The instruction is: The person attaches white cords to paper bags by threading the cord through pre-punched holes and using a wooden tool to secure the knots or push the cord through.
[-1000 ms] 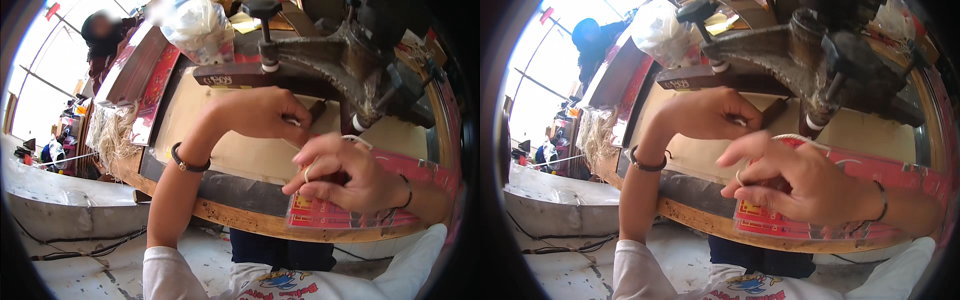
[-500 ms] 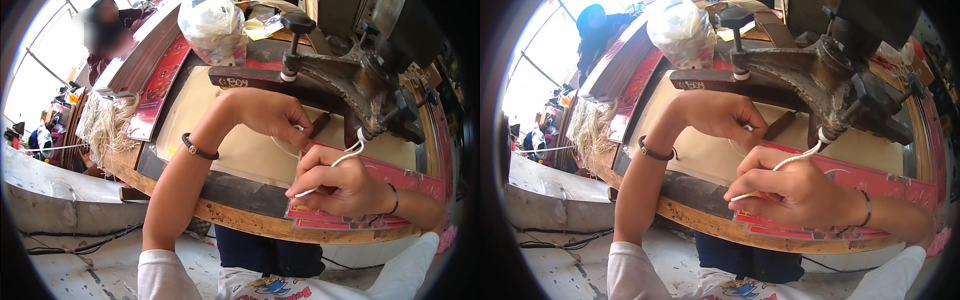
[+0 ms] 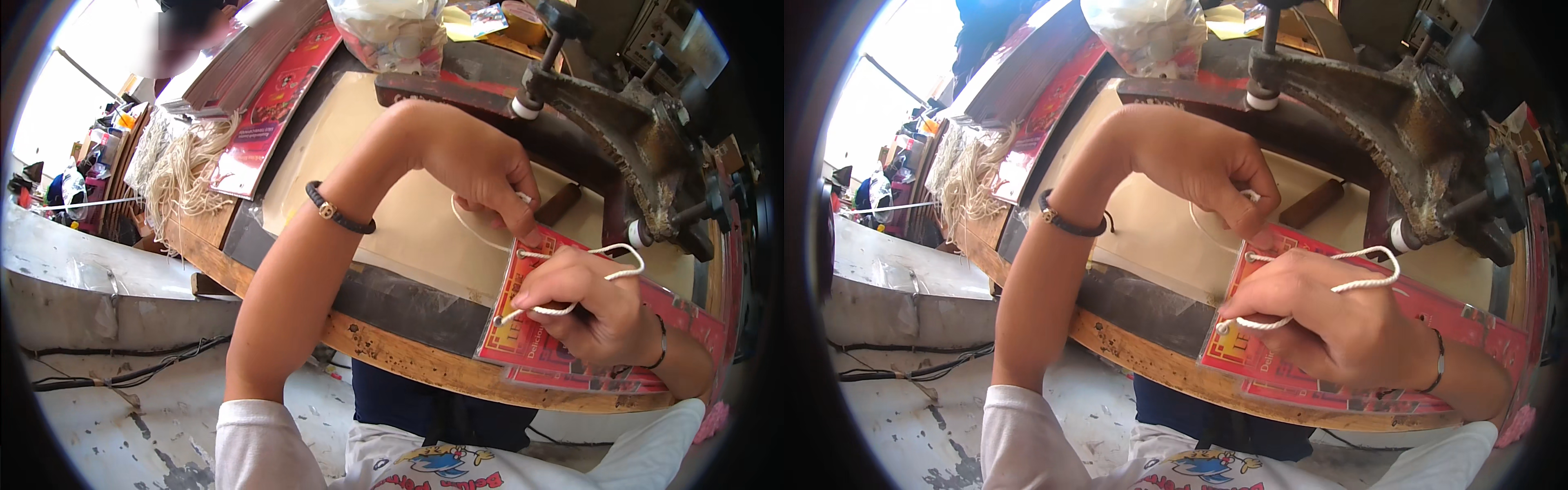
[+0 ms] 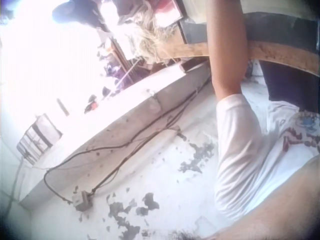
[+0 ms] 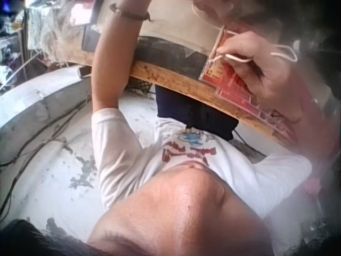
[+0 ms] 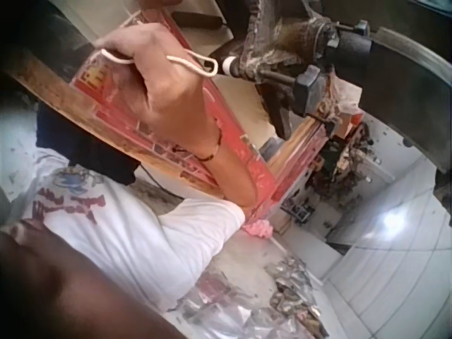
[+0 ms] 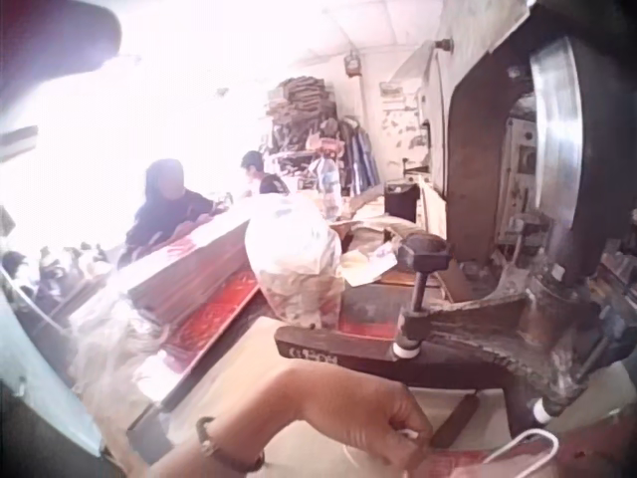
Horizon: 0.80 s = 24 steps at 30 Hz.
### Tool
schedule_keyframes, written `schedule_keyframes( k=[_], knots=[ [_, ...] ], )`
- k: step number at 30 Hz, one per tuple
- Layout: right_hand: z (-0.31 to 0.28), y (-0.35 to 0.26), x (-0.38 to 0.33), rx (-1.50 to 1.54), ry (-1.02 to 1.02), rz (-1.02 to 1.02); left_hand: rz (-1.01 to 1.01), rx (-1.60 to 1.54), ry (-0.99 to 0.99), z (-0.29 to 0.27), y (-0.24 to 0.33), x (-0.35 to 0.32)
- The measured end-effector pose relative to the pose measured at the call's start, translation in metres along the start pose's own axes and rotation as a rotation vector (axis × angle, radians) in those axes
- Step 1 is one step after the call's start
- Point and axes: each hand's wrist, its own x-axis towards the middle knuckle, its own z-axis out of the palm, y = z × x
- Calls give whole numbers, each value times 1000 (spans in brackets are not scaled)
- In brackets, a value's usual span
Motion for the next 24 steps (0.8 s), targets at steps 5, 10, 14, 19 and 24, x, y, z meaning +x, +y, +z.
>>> schedule_keyframes(
  k=[5, 10, 14, 19, 24],
  knots=[
    [5, -2, -2, -149, -6, -105, -46, 40, 18, -1, 7, -2],
    [9, -2, -2, -227, 16, -128, 15, -28, -18, 1, -5, 3],
    [10, -4, -2, -257, 35, -141, -6, 2, -32, -2, 2, 3],
    [9, -9, 4, -282, -14, -134, -9, 55, -52, -6, -2, 5],
    [9, -15, -1, -353, 4, -68, -58, 147, -39, -8, 4, -6]
  ],
)
